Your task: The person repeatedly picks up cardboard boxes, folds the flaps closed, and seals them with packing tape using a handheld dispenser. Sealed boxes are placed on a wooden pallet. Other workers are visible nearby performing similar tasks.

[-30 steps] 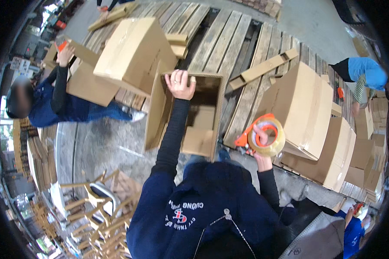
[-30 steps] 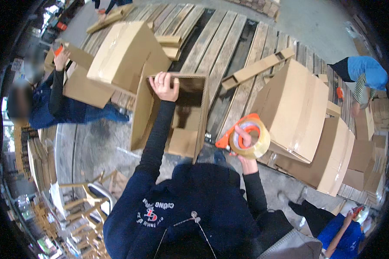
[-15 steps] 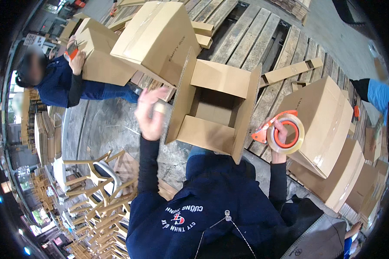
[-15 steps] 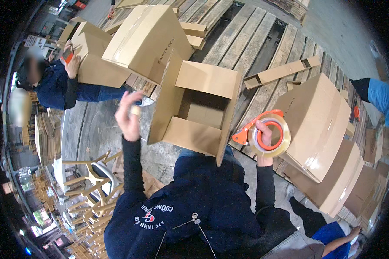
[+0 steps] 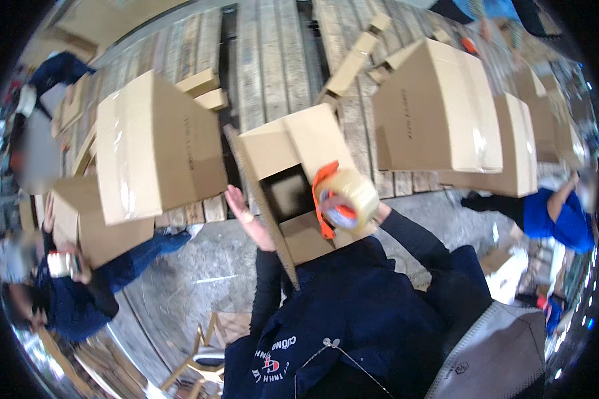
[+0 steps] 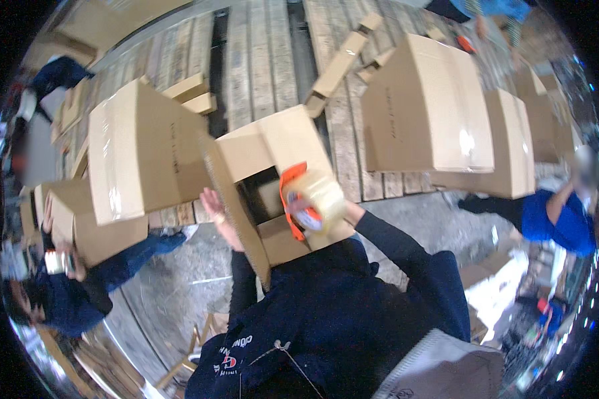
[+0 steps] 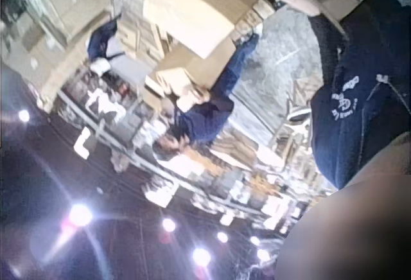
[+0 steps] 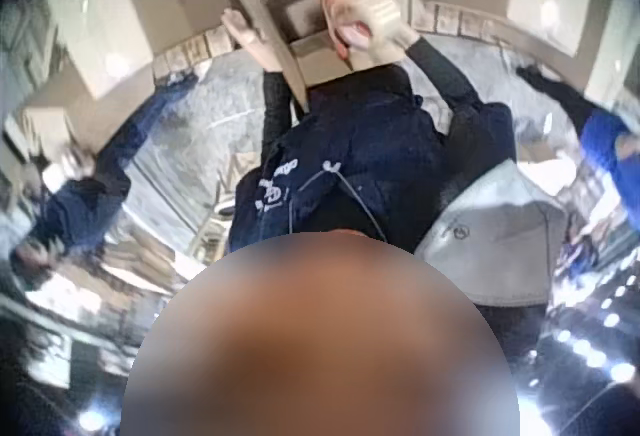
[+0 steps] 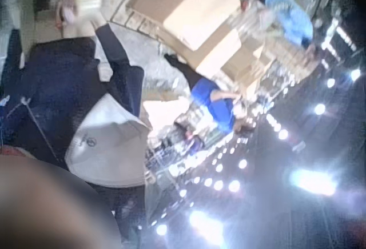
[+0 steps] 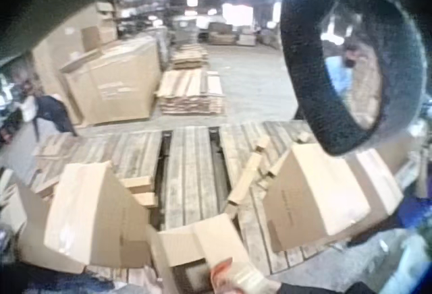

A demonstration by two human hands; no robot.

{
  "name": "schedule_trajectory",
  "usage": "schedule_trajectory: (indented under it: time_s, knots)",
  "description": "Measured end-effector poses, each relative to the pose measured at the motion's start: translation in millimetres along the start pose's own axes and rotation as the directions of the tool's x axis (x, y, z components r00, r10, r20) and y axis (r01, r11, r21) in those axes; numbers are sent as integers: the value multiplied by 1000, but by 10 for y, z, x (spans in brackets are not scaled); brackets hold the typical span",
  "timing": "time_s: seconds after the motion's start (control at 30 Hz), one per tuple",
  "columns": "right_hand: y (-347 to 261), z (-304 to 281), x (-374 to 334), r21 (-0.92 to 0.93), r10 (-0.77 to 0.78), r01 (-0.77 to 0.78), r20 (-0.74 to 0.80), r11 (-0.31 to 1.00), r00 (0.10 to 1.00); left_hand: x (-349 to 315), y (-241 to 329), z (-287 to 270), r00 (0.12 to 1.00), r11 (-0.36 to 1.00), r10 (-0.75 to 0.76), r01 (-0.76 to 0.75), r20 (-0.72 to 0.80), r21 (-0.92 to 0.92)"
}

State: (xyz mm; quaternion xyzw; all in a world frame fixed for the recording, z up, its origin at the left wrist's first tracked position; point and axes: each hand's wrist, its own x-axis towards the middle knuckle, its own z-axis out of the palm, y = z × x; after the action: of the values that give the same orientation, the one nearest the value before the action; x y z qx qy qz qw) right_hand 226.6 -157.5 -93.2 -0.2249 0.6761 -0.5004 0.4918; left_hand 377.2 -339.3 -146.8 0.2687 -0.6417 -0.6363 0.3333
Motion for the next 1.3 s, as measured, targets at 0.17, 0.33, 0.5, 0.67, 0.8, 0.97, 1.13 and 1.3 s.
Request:
schedule_trajectory:
  time_s: [0.17, 0.33, 0.5, 0.67, 0.8, 0.97, 1.13, 1.3]
  knots:
    - [435, -170, 245, 948, -491, -36, 196, 316, 849, 234, 727, 248, 941, 898, 150, -258, 304, 356]
    - [822, -430, 272, 988, -690, 53, 61, 143, 721, 66, 873, 619, 939, 859, 111, -255, 326, 444]
    - [1053, -463, 206, 957, -752, 259, -77, 127, 655, 22, 896, 802, 887, 840, 292, -417, 358, 348]
    - [933, -375, 61, 892, -539, 422, -279, 161, 795, -80, 1159, 804, 874, 918, 101, -266, 476, 293]
    - [780, -166, 129, 912, -471, 366, -245, 185, 847, -177, 1207, 731, 928, 888, -48, -131, 370, 442]
    - [760, 277, 373, 921, -345, 30, -176, -389, 922, -271, 735, 727, 949, 454, -79, -238, 304, 859]
    - [674, 332, 484, 954, -565, 2, -179, -299, 805, 145, 383, 631, 924, 445, -53, -318, 379, 837]
    - [519, 186, 398, 996, -481, 10, -54, -93, 875, 1220, 293, 756, 941, 455, 138, -338, 310, 824]
